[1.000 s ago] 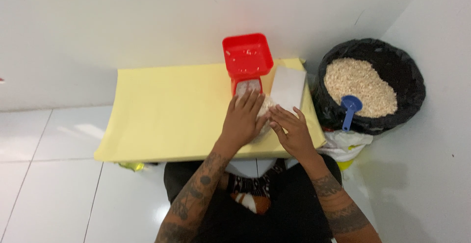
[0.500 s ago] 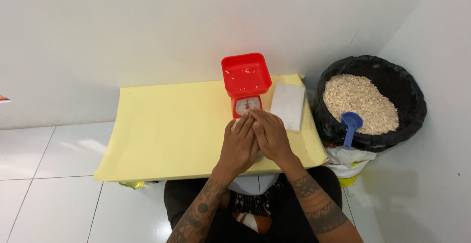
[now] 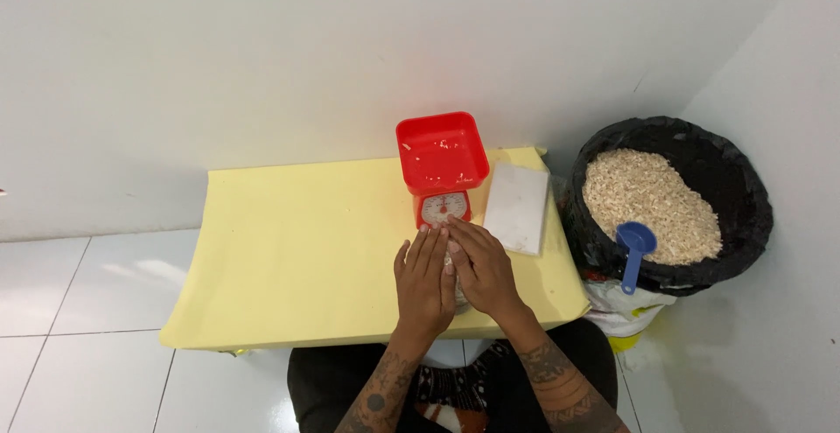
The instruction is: Packaging wood shavings into plastic bags by scooping from a bin and weighing on a scale.
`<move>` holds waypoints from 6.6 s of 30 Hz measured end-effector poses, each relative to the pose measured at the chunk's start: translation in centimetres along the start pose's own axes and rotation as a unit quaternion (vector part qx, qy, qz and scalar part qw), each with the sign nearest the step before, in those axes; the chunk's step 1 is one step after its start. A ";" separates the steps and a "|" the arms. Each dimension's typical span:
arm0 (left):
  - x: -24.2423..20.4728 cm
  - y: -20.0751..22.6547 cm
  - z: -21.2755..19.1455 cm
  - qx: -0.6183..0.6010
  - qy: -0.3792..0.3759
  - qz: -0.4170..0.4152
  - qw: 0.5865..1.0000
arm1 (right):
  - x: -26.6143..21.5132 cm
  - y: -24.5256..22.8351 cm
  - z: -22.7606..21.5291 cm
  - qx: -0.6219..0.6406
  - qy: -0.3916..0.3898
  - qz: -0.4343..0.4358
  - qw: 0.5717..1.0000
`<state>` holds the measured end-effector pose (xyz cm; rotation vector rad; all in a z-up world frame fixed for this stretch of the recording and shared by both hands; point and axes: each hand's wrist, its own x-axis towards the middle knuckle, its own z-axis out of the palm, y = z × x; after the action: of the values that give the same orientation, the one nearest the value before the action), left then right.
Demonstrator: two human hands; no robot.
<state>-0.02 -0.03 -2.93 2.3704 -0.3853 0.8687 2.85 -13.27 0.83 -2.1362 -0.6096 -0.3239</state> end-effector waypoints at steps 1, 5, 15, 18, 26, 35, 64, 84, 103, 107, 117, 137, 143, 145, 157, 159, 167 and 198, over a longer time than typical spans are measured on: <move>0.1 0.1 0.1 0.000 0.001 0.000 1.000 | 0.1 0.3 0.1 -0.001 0.000 -0.001 1.000; 0.2 0.2 0.1 -0.004 0.010 -0.004 1.000 | -0.1 0.9 0.7 0.034 0.014 0.008 0.999; 0.3 -0.6 0.1 -0.018 0.028 0.010 0.999 | 0.0 0.6 1.3 0.036 0.034 0.014 0.999; -0.1 -0.3 -0.6 -0.023 0.007 0.009 1.000 | -0.5 0.1 1.2 0.042 0.033 0.011 0.999; -0.1 0.2 -1.4 0.000 -0.005 0.033 0.999 | -1.1 -0.5 0.7 0.040 0.034 0.007 0.999; -0.2 0.6 -1.8 0.007 -0.026 0.028 0.999 | -1.2 0.4 -0.8 0.098 -0.003 0.057 0.994; -6.5 -4.1 2.2 -0.427 0.033 -0.415 0.803 | -11.7 13.4 6.9 0.315 0.034 0.275 0.908; 12.2 1.6 -5.2 -0.303 0.075 -0.166 0.935 | 3.9 9.0 -1.7 0.298 0.107 0.167 0.934; 18.5 -3.5 -2.4 -0.351 -0.136 -0.349 0.858 | 11.8 7.0 -2.7 0.098 0.068 0.206 0.971; 17.3 -4.3 -1.5 -0.328 -0.025 -0.290 0.899 | 11.5 6.5 -3.0 0.094 0.123 0.198 0.968; -1.2 -6.6 2.1 -0.179 0.069 -0.345 0.919 | -3.2 13.0 3.3 0.032 0.168 0.159 0.972; -9.1 -7.7 5.4 -0.263 0.027 -0.423 0.867 | -9.1 13.3 8.8 0.047 0.066 0.250 0.965; -9.2 -7.6 5.4 -0.261 0.034 -0.400 0.878 | -8.9 12.5 8.4 0.032 0.059 0.246 0.967; -9.3 -7.8 5.4 -0.248 0.030 -0.396 0.884 | -8.9 12.4 8.5 0.030 0.056 0.245 0.967; -8.9 -7.2 5.3 -0.233 0.046 -0.392 0.889 | -8.7 12.3 8.4 -0.001 0.044 0.242 0.969; -8.8 -7.1 5.0 -0.212 0.030 -0.378 0.901 | -8.7 11.9 8.2 0.015 0.059 0.243 0.968; -9.4 -7.5 5.8 -0.202 0.044 -0.349 0.914 | -8.6 11.6 8.0 0.014 0.047 0.248 0.968; 17.2 -7.1 -0.1 -0.455 0.056 -0.354 0.815 | 10.8 2.6 -1.9 0.405 0.179 0.242 0.864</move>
<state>15.94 4.49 5.53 1.3599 0.1420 0.3194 13.39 -12.82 4.93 -1.2911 0.0452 -0.1332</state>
